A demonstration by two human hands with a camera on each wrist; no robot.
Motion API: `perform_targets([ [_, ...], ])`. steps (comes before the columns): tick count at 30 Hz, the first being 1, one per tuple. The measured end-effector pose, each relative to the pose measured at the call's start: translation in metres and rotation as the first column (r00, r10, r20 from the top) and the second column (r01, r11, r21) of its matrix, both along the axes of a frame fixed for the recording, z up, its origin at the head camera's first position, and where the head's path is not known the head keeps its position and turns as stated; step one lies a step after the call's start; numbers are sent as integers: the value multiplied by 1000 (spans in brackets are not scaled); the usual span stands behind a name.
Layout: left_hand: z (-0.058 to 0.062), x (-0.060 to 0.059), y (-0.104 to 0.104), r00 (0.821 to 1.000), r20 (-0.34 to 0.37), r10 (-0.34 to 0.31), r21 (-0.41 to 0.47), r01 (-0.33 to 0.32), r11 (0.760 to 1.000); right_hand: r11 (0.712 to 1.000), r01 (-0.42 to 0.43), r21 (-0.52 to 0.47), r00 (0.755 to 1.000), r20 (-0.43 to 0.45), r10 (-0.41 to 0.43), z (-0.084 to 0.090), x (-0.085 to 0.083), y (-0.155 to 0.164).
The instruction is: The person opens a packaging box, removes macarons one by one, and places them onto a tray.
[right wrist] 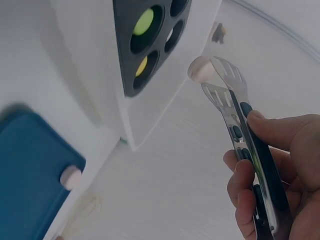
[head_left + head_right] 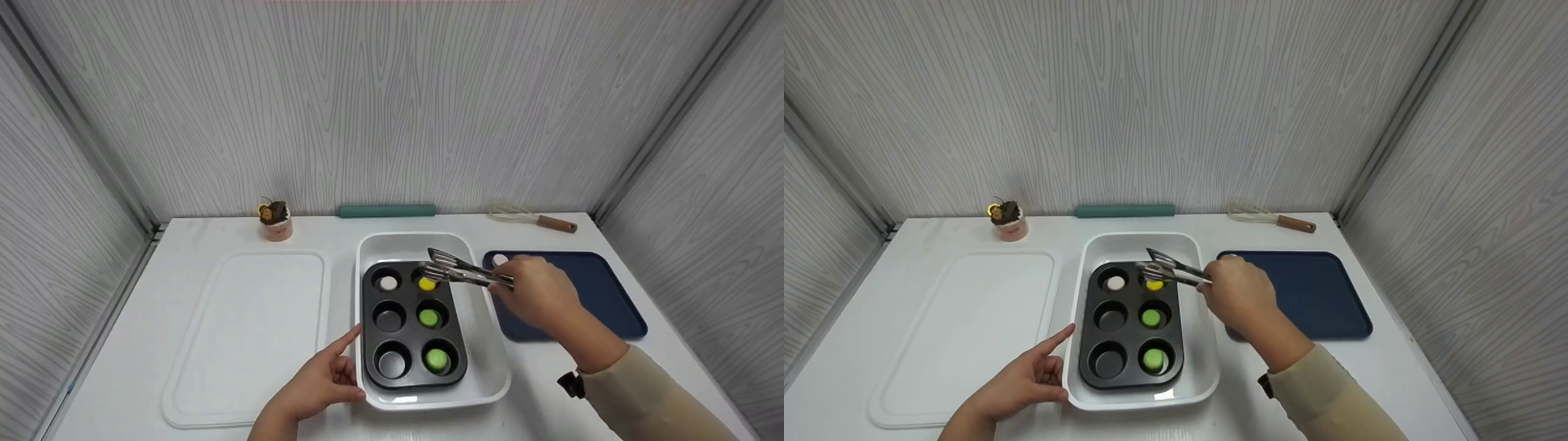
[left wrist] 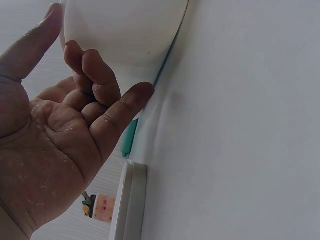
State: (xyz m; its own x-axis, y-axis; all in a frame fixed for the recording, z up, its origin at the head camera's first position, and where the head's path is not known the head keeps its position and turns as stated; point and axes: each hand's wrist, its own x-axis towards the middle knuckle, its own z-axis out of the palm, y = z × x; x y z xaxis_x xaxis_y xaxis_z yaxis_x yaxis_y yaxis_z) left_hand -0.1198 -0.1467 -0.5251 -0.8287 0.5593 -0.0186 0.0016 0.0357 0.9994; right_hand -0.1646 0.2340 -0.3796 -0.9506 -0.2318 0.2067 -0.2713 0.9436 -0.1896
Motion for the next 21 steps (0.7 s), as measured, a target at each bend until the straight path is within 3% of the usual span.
perform_targets([
  [10, 0, 2, -1, 1000, 3, -1, 8, 1, 1000, 998, 43, 42, 998, -39, -41, 23, -4, 43],
  [15, 0, 1, -1, 1000, 27, 10, 1, -11, 1000, 996, 68, 49, 996, -68, -65, 26, -11, 64],
  [21, 1, 0, -1, 999, 31, 13, -5, -13, 1000, 985, 140, 98, 990, -25, -138, 25, -20, 85],
])
